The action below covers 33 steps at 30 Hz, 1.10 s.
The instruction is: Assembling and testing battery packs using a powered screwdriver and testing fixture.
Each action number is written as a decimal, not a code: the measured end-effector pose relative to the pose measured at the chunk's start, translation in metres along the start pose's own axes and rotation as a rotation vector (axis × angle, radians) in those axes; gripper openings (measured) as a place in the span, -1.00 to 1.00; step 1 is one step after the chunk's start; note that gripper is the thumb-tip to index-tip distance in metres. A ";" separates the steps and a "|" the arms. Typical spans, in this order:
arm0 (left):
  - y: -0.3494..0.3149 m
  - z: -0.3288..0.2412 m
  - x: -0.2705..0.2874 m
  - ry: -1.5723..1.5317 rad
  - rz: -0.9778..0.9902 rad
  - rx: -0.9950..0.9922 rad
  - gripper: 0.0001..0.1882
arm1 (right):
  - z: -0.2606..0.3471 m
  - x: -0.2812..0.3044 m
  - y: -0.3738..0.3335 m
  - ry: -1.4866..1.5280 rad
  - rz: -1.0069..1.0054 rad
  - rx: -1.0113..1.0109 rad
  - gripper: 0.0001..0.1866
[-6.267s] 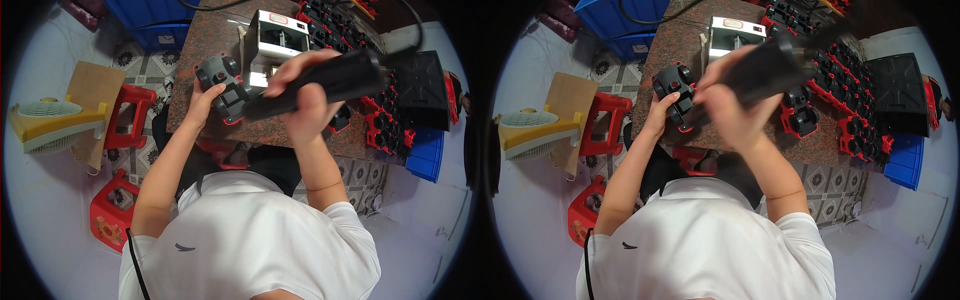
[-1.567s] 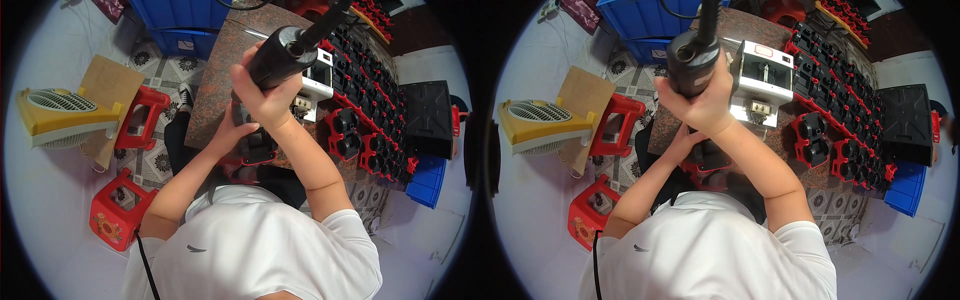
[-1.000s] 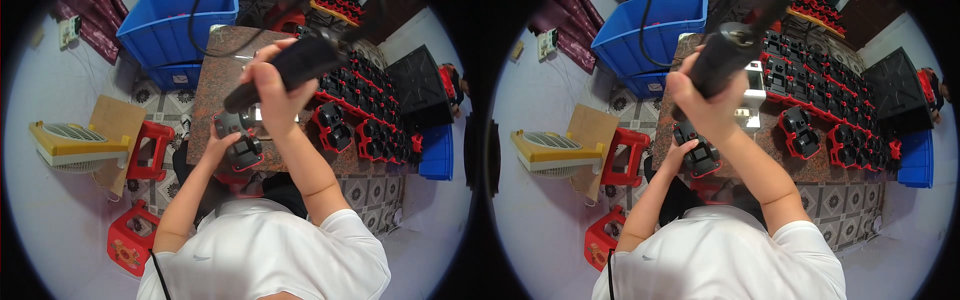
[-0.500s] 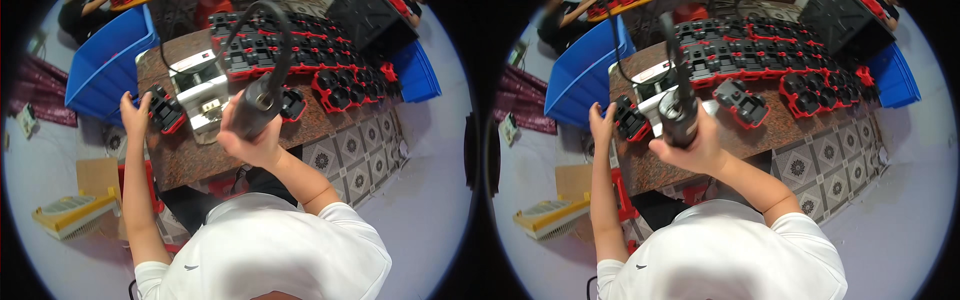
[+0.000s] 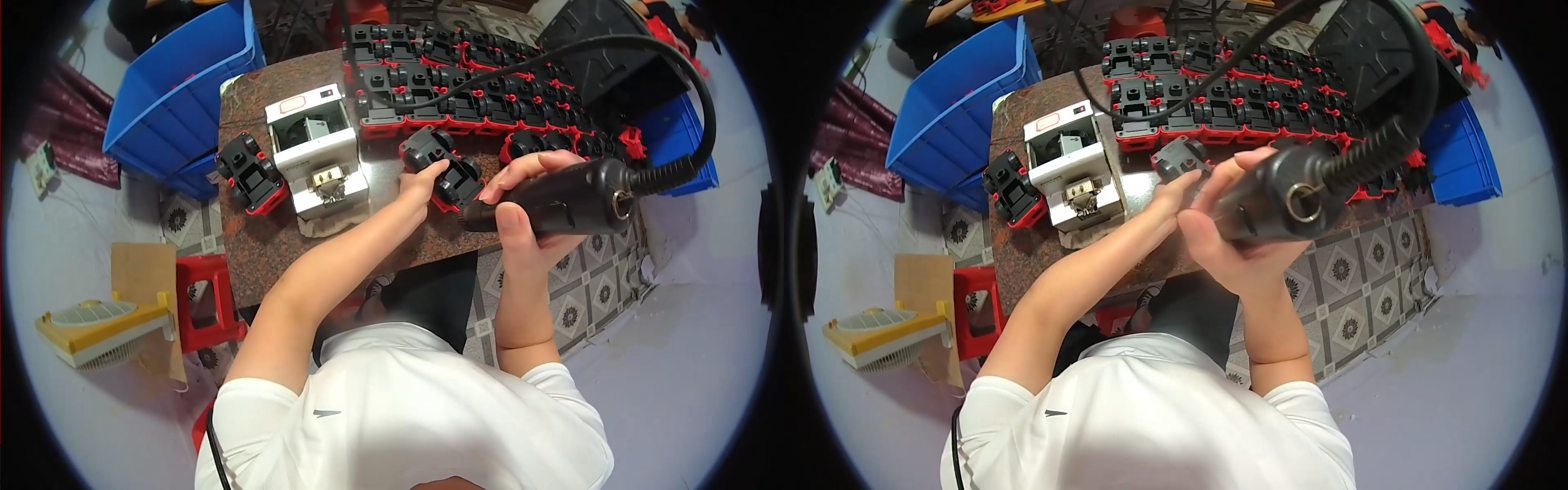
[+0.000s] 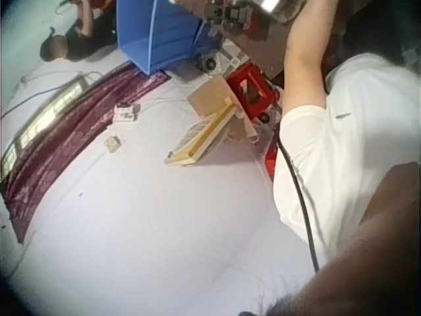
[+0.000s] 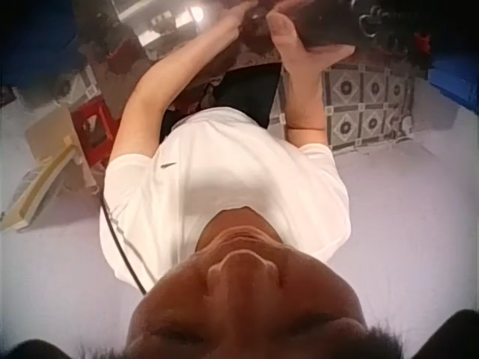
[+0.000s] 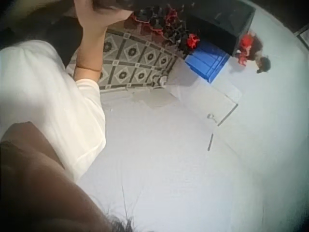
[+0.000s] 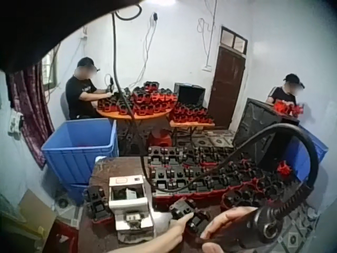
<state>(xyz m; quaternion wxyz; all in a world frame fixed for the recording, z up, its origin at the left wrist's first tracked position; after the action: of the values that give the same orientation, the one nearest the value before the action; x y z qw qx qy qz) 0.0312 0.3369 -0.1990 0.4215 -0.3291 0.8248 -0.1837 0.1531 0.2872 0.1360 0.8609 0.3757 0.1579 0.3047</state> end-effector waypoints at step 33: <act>-0.201 -0.160 0.262 0.233 -0.379 -0.510 -0.44 | -0.121 -0.140 -0.030 0.300 0.048 -0.078 -0.62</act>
<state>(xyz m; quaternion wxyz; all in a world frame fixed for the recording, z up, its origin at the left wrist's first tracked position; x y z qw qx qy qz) -0.1330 0.0143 -0.1405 0.1868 -0.5479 0.8112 -0.0830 -0.0022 0.2474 0.0388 0.8342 0.2957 0.2638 0.3836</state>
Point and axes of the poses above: each hand's wrist, its own y-axis towards the middle knuckle, its own x-axis out of the back of the hand, z = x × y, the point moved 9 cm from there along y, towards the middle knuckle, and after that the axes turned 1 degree about x, right-handed, at the moved point
